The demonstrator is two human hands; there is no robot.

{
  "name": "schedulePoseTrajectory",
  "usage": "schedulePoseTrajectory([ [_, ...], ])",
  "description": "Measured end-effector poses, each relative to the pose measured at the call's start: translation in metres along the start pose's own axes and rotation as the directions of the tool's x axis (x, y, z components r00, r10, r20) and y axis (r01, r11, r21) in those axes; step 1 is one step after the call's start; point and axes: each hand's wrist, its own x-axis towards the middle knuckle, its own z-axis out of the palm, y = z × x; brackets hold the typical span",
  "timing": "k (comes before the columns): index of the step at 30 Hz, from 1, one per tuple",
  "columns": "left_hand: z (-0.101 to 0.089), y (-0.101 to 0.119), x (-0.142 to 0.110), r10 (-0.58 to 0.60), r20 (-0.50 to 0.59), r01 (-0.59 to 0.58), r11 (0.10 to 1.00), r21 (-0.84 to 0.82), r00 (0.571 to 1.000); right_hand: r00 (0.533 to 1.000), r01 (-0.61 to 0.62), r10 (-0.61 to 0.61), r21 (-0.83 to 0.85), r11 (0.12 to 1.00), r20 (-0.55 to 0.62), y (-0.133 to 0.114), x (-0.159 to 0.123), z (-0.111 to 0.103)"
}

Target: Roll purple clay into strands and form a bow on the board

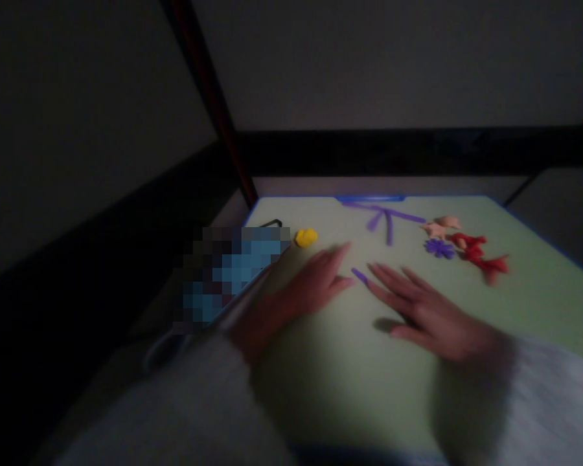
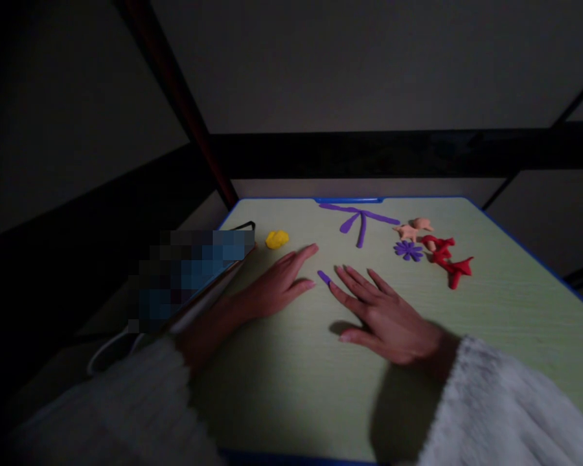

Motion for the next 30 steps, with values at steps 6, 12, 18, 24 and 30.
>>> schedulePoseTrajectory([
  [6,-0.002,0.005,0.000,-0.027,0.036,0.025,0.998,0.060,0.999,1.000,-0.021,0.021,0.052,0.998,-0.010,0.001,0.001,0.000],
  [12,-0.002,0.005,0.001,-0.015,0.026,0.014,0.998,0.059,1.000,0.995,-0.085,0.088,0.064,0.994,-0.050,0.004,0.009,-0.002],
  [18,-0.001,0.005,0.002,-0.021,0.024,0.020,0.998,0.061,0.999,0.993,-0.115,0.115,-0.039,0.993,-0.010,0.001,0.020,0.000],
  [24,-0.002,0.006,0.001,-0.036,0.025,0.035,0.998,0.061,0.999,0.994,-0.107,0.107,0.037,0.994,-0.007,0.002,0.021,0.002],
  [30,-0.002,0.006,0.001,-0.005,0.028,0.004,0.998,0.056,1.000,0.994,-0.105,0.105,0.019,0.994,-0.028,0.002,0.026,0.004],
])
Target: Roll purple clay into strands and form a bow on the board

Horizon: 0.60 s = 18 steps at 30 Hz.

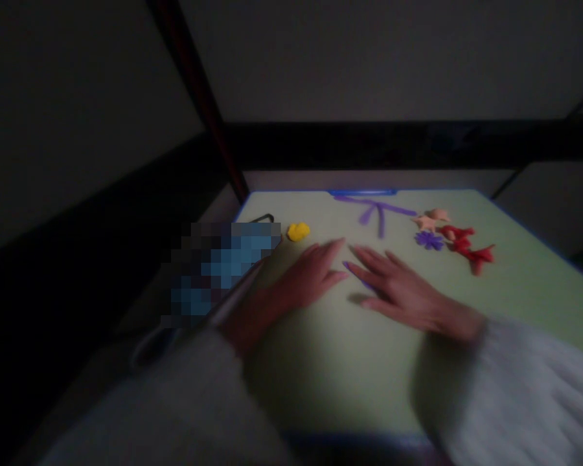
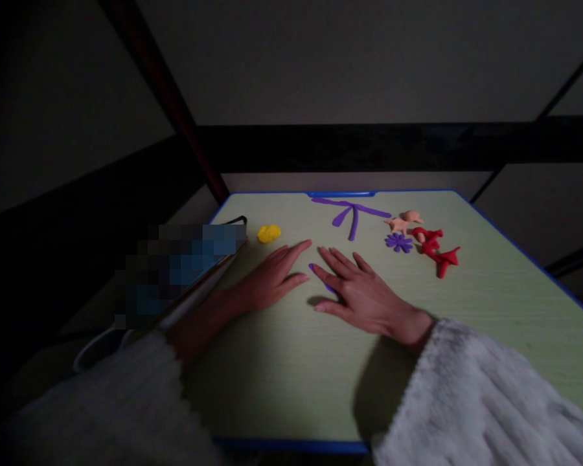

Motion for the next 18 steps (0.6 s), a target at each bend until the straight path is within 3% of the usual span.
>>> schedulePoseTrajectory([
  [10,0.002,-0.003,0.001,0.011,-0.028,-0.011,1.000,-0.008,1.000,0.999,-0.016,0.019,0.074,0.997,-0.043,0.000,0.006,0.005],
  [18,0.002,-0.002,0.001,0.017,-0.012,-0.017,1.000,0.007,1.000,0.997,-0.079,0.078,0.033,0.996,0.028,-0.006,0.013,0.004],
])
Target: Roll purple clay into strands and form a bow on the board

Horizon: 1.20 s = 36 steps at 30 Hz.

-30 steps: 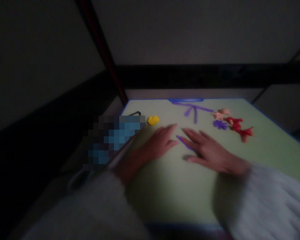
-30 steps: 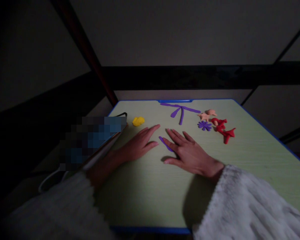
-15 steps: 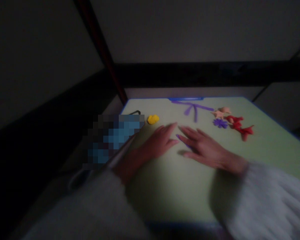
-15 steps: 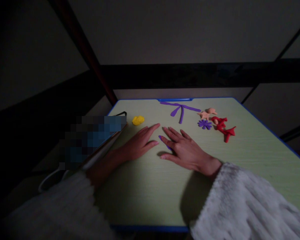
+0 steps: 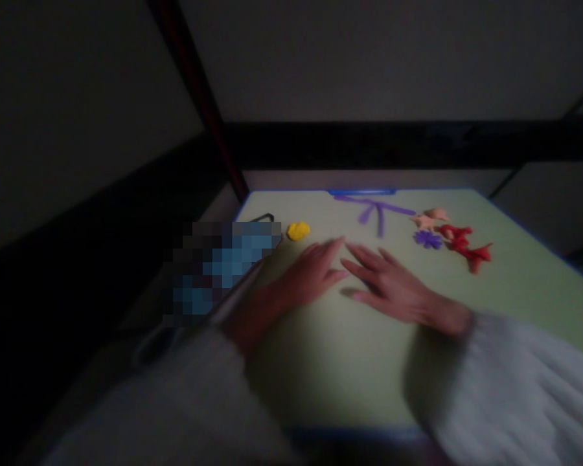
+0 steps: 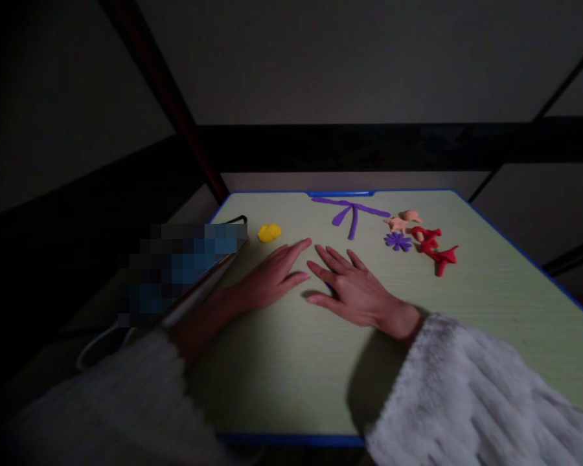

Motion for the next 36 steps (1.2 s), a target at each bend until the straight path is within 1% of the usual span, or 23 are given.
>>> schedulePoseTrajectory([
  [6,0.000,0.000,-0.001,-0.011,-0.024,0.010,0.999,-0.030,1.000,1.000,0.005,-0.004,0.039,0.999,-0.024,0.003,0.002,0.000],
  [9,0.000,-0.001,-0.001,0.002,-0.025,-0.003,0.999,-0.036,1.000,0.999,0.009,-0.007,0.054,0.999,-0.042,0.005,0.001,0.002],
  [13,0.000,0.001,0.000,0.004,-0.013,-0.004,1.000,-0.031,1.000,0.999,-0.026,0.026,0.006,1.000,-0.020,0.001,0.004,0.002],
  [15,0.000,0.001,0.000,-0.009,-0.006,0.009,1.000,-0.025,1.000,0.999,-0.044,0.044,0.015,0.999,-0.007,-0.001,0.005,0.001],
  [17,0.000,0.000,0.000,-0.020,-0.008,0.020,0.999,-0.028,1.000,0.999,-0.030,0.031,0.069,0.997,-0.009,-0.001,0.004,-0.002],
  [19,0.001,-0.003,-0.001,-0.020,-0.017,0.020,0.999,-0.040,1.000,0.998,-0.006,0.018,0.182,0.983,-0.065,0.001,0.002,-0.006],
  [21,0.002,-0.007,-0.001,-0.013,-0.022,0.012,0.999,-0.053,1.000,0.983,-0.018,0.076,0.325,0.946,-0.169,0.006,-0.001,-0.009],
  [23,0.003,-0.010,-0.001,-0.012,-0.020,0.011,0.998,-0.058,1.000,0.945,-0.060,0.196,0.452,0.890,-0.262,0.011,-0.004,-0.010],
  [25,0.003,-0.012,-0.001,-0.012,-0.021,0.011,0.999,-0.050,1.000,0.904,-0.104,0.297,0.514,0.851,-0.309,0.015,-0.006,-0.010],
  [27,0.003,-0.012,0.000,0.003,-0.016,-0.003,1.000,-0.026,1.000,0.885,-0.139,0.340,0.517,0.845,-0.319,0.017,-0.007,-0.009],
  [30,0.001,-0.009,0.002,0.046,0.020,-0.047,0.998,0.029,0.999,0.894,-0.173,0.348,0.499,0.849,-0.282,0.016,-0.007,-0.008],
  [33,-0.001,-0.005,0.004,0.062,0.055,-0.065,0.996,0.064,0.997,0.907,-0.170,0.333,0.498,0.850,-0.258,0.012,-0.007,-0.008],
  [36,-0.001,-0.004,0.004,0.062,0.041,-0.064,0.997,0.047,0.997,0.913,-0.166,0.322,0.493,0.854,-0.251,0.010,-0.006,-0.008],
])
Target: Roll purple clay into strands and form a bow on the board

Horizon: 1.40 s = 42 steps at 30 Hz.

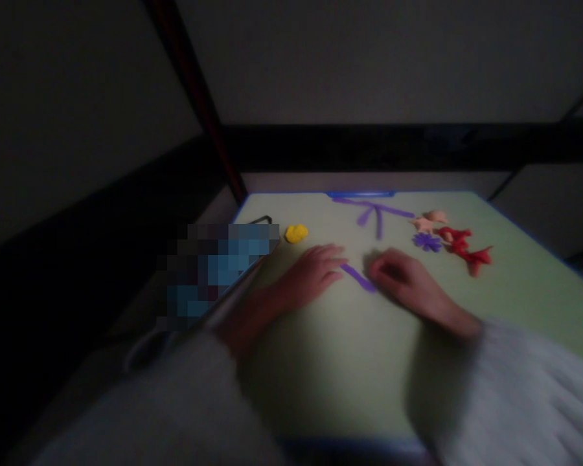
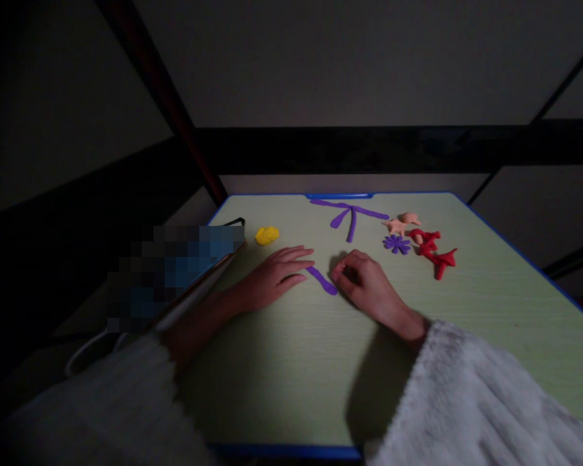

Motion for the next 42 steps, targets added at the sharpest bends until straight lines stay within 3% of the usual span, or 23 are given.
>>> schedulePoseTrajectory([
  [9,0.004,0.004,0.010,-0.091,-0.154,0.036,0.944,-0.328,0.984,0.999,0.045,-0.045,0.015,0.999,0.029,-0.004,0.001,0.000],
  [14,0.006,0.006,0.014,-0.249,-0.123,0.146,0.829,-0.540,0.961,0.995,0.081,-0.085,0.093,0.992,0.050,-0.006,0.002,0.003],
  [20,0.006,0.010,0.014,-0.374,-0.085,0.207,0.672,-0.711,0.923,0.993,-0.061,0.017,0.368,0.928,0.120,-0.008,0.002,0.004],
  [27,0.009,0.029,0.009,-0.434,-0.120,0.181,0.591,-0.786,0.893,0.973,-0.209,0.112,0.576,0.791,0.199,-0.021,0.003,0.002],
  [29,0.009,0.033,0.007,-0.377,-0.120,0.150,0.613,-0.775,0.918,0.968,-0.227,0.113,0.590,0.775,0.224,-0.025,0.003,0.001],
  [33,0.007,0.036,0.005,-0.222,-0.174,0.052,0.746,-0.663,0.959,0.957,-0.266,0.132,0.598,0.756,0.259,-0.028,0.003,-0.004],
  [42,0.005,0.033,0.003,-0.047,-0.271,-0.069,0.913,-0.402,0.961,0.938,-0.321,0.150,0.615,0.720,0.314,-0.032,0.002,-0.006],
])
